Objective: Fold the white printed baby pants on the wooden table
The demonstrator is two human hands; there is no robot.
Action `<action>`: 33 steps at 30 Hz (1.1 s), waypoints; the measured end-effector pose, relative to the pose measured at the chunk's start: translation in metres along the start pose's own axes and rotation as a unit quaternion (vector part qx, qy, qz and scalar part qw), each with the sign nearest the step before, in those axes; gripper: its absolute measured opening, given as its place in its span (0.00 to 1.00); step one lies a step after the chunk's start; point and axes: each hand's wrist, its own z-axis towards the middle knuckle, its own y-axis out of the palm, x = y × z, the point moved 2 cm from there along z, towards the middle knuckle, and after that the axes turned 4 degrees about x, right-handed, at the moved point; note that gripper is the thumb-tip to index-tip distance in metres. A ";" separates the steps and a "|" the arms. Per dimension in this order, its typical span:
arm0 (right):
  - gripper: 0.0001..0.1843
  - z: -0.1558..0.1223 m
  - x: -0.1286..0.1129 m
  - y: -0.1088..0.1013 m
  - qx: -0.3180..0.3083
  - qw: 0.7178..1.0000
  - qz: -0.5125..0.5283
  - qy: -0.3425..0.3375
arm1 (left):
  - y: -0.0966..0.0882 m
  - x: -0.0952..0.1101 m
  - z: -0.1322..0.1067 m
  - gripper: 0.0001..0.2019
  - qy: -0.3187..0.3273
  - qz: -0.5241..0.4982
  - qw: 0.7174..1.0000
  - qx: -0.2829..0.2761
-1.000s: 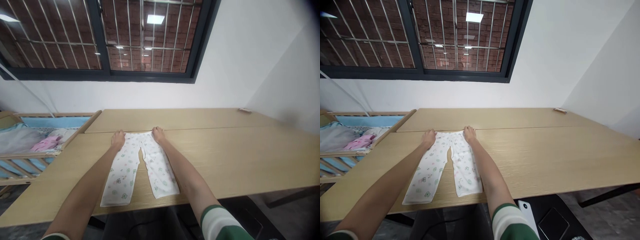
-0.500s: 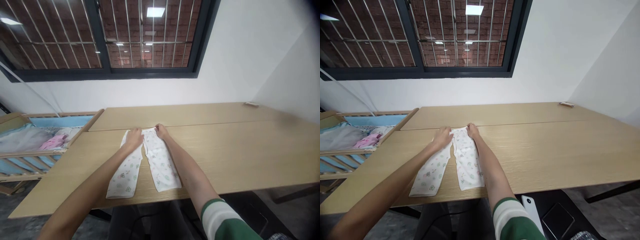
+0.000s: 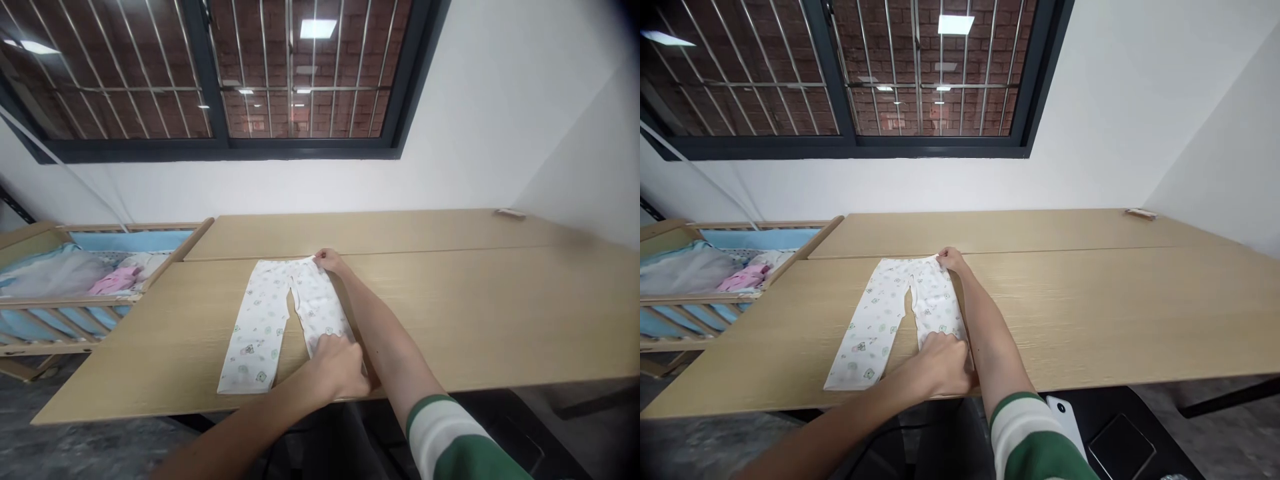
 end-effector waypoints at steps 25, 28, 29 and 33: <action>0.17 -0.010 -0.125 0.046 0.034 0.987 0.144 0.058 | 0.018 -0.087 -0.143 0.25 -0.136 -0.487 0.813 0.288; 0.17 -0.016 -0.144 0.074 0.040 0.992 0.111 0.054 | 0.025 -0.109 -0.165 0.25 -0.186 -0.423 0.838 0.291; 0.17 -0.018 -0.148 0.084 0.040 0.993 0.099 0.053 | 0.026 -0.115 -0.171 0.25 -0.208 -0.387 0.849 0.292; 0.17 -0.030 -0.158 0.119 0.033 0.997 0.054 0.048 | 0.029 -0.135 -0.189 0.21 -0.299 -0.214 0.883 0.292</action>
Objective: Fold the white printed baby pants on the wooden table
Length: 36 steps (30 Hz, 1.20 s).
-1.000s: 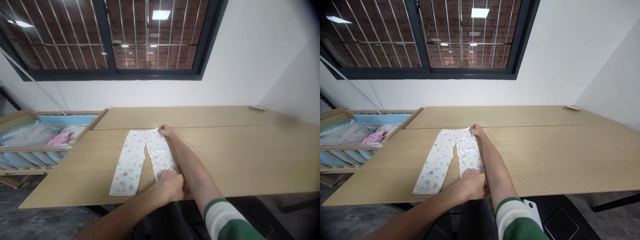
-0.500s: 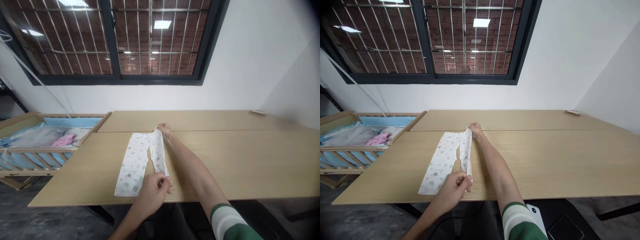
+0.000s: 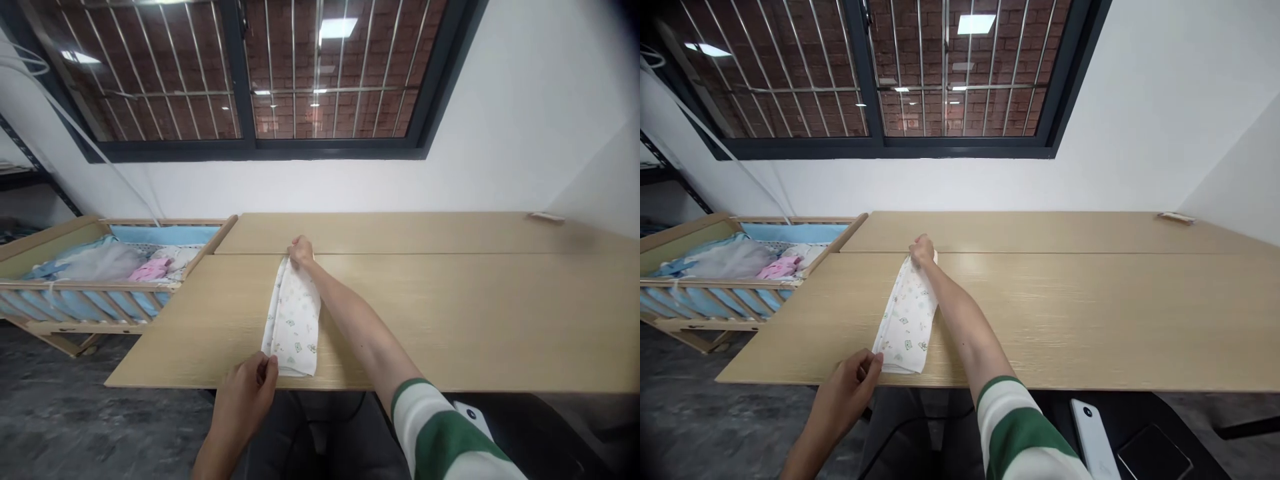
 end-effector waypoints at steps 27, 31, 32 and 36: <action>0.31 -0.240 0.000 -0.045 -0.501 0.693 -0.089 -0.511 | 0.052 -0.024 -0.034 0.12 0.302 0.225 0.907 0.187; 0.34 -0.225 0.025 -0.044 -0.471 0.724 -0.118 -0.491 | 0.061 -0.031 -0.036 0.17 0.334 0.237 0.887 0.213; 0.35 -0.217 0.029 -0.043 -0.461 0.732 -0.127 -0.486 | 0.062 -0.031 -0.037 0.20 0.332 0.239 0.886 0.218; 0.35 -0.178 0.038 -0.033 -0.423 0.762 -0.160 -0.464 | 0.065 -0.028 -0.039 0.26 0.312 0.239 0.894 0.217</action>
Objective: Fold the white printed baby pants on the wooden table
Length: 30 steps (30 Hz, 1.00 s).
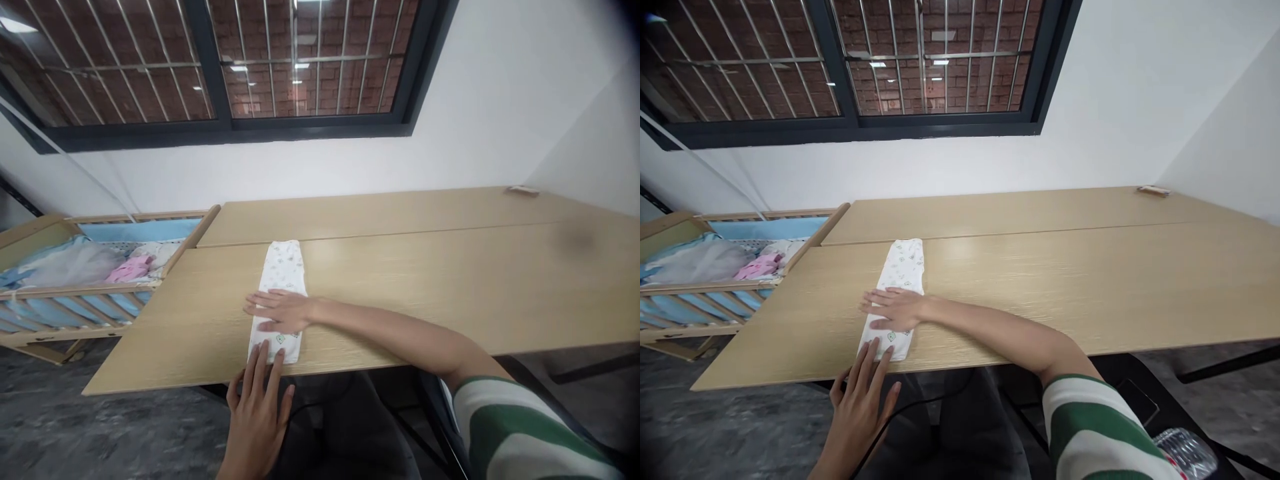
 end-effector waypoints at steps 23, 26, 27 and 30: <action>0.29 0.030 0.086 -0.064 0.211 0.951 -0.164 0.156 | -0.008 -0.015 0.009 0.21 0.003 -0.034 0.999 -0.037; 0.22 0.004 0.034 -0.056 0.213 0.953 -0.176 0.123 | -0.013 -0.032 0.013 0.18 -0.008 -0.076 0.996 -0.054; 0.19 -0.007 0.014 -0.053 0.204 0.959 -0.163 0.108 | -0.015 -0.039 0.015 0.17 -0.011 -0.092 0.994 -0.056; 0.16 -0.046 -0.040 -0.038 0.150 0.984 -0.087 0.050 | -0.019 -0.056 0.019 0.14 0.008 -0.132 0.989 -0.061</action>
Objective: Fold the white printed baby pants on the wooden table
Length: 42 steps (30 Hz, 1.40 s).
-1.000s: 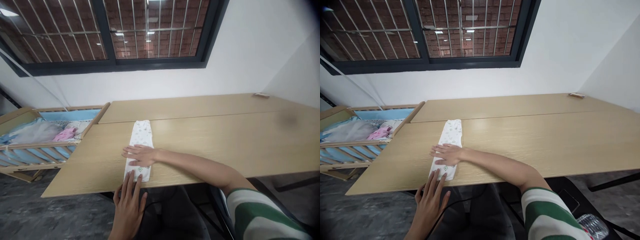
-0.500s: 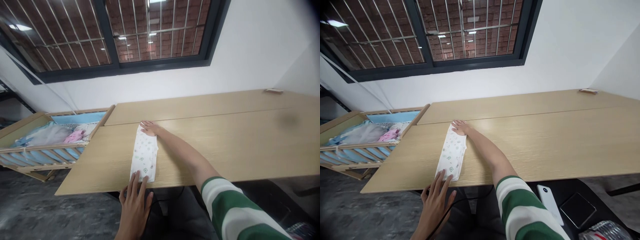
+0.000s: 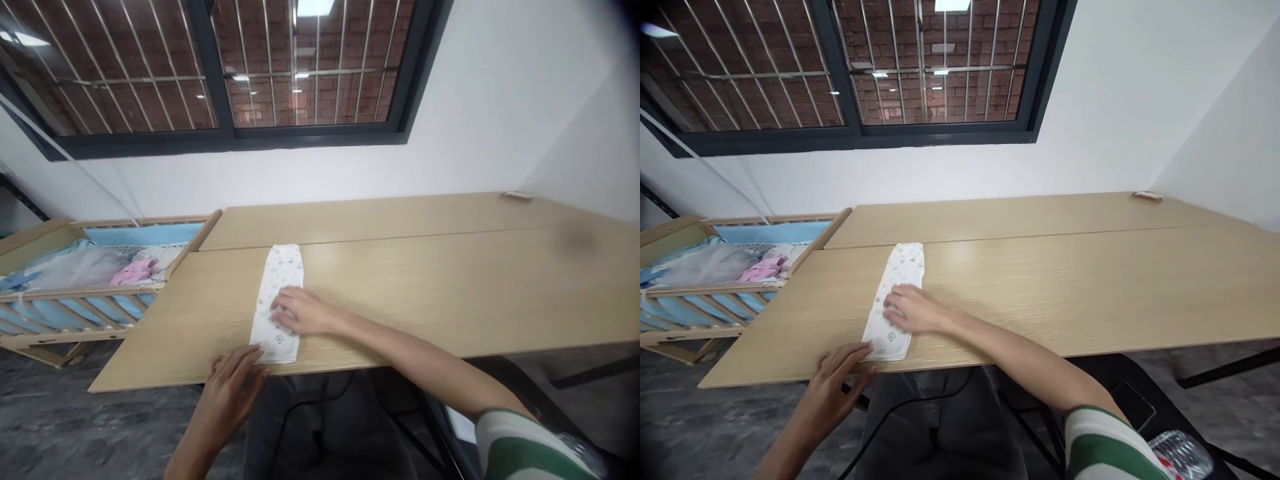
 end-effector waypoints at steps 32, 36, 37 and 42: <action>0.09 0.004 0.036 -0.070 0.200 0.956 0.139 0.166 | -0.050 -0.023 0.195 0.14 -0.042 -0.061 0.997 -0.034; 0.11 0.028 0.096 -0.033 0.225 0.919 0.162 0.281 | 0.001 -0.046 0.227 0.11 -0.113 -0.051 0.988 -0.089; 0.12 0.030 0.107 -0.023 0.225 0.909 0.172 0.305 | 0.014 -0.048 0.230 0.11 -0.123 -0.044 0.987 -0.092; 0.10 0.025 0.138 0.012 0.207 0.887 0.206 0.359 | 0.048 -0.051 0.230 0.11 -0.136 -0.021 0.986 -0.091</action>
